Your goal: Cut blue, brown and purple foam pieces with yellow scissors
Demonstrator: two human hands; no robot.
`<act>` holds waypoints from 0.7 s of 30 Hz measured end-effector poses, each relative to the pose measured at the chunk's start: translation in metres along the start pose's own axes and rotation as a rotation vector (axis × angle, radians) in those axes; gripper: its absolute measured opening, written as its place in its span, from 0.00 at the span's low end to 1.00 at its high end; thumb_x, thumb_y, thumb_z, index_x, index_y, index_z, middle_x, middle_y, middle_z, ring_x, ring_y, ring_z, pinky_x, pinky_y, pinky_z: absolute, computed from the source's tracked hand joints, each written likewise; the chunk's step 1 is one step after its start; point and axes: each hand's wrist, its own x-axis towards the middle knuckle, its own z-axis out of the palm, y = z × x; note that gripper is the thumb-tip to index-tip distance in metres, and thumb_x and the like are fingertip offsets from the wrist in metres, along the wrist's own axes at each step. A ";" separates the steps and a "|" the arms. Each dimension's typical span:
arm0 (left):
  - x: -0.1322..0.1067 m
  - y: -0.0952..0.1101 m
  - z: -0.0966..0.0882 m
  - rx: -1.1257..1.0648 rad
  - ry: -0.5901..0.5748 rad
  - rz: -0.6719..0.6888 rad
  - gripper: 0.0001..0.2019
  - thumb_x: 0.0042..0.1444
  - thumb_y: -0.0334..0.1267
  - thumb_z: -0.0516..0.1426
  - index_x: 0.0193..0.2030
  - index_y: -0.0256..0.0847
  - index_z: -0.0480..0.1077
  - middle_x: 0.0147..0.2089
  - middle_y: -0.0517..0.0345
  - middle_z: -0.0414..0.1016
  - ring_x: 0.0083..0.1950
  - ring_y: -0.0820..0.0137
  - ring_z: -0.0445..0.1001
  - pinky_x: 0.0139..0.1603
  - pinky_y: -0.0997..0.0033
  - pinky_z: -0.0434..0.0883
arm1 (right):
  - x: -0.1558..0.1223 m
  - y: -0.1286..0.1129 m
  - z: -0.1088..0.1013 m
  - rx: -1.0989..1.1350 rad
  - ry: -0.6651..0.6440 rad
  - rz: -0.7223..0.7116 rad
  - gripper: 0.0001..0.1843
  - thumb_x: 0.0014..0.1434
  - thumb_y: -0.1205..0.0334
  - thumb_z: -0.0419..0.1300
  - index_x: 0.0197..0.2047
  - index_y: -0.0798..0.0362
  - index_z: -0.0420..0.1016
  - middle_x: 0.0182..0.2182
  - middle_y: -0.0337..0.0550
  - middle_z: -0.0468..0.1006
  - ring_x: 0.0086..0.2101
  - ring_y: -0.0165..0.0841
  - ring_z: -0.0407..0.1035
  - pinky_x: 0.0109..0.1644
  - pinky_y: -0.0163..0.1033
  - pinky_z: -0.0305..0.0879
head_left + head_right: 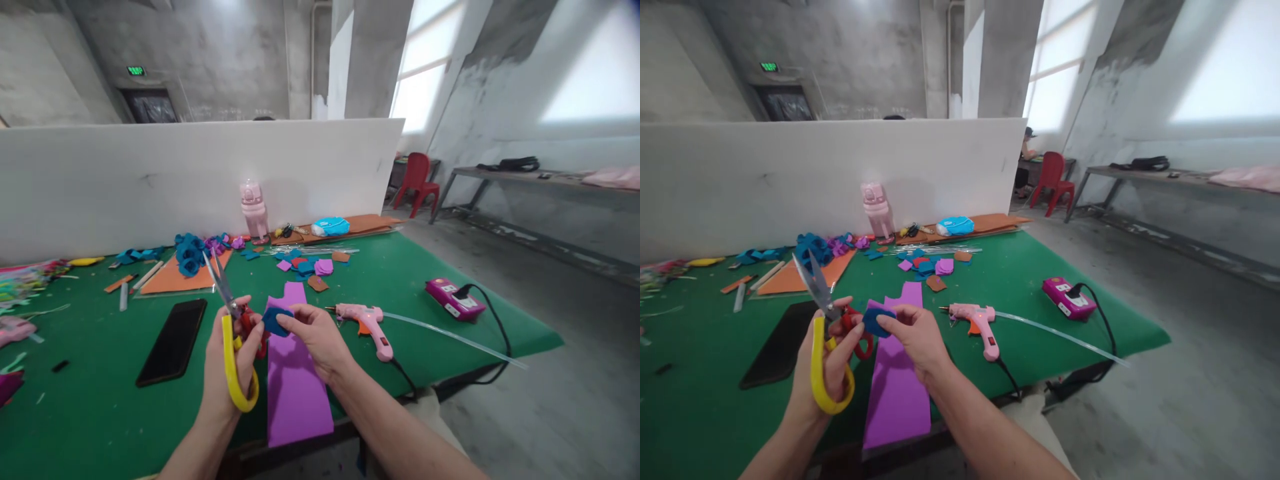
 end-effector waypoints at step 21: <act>0.009 -0.003 -0.001 -0.061 0.033 -0.051 0.24 0.45 0.38 0.63 0.50 0.45 0.64 0.30 0.68 0.64 0.25 0.79 0.65 0.24 0.81 0.65 | -0.003 -0.003 0.007 -0.006 -0.043 0.031 0.17 0.40 0.52 0.69 0.30 0.54 0.77 0.26 0.37 0.76 0.28 0.29 0.67 0.35 0.34 0.61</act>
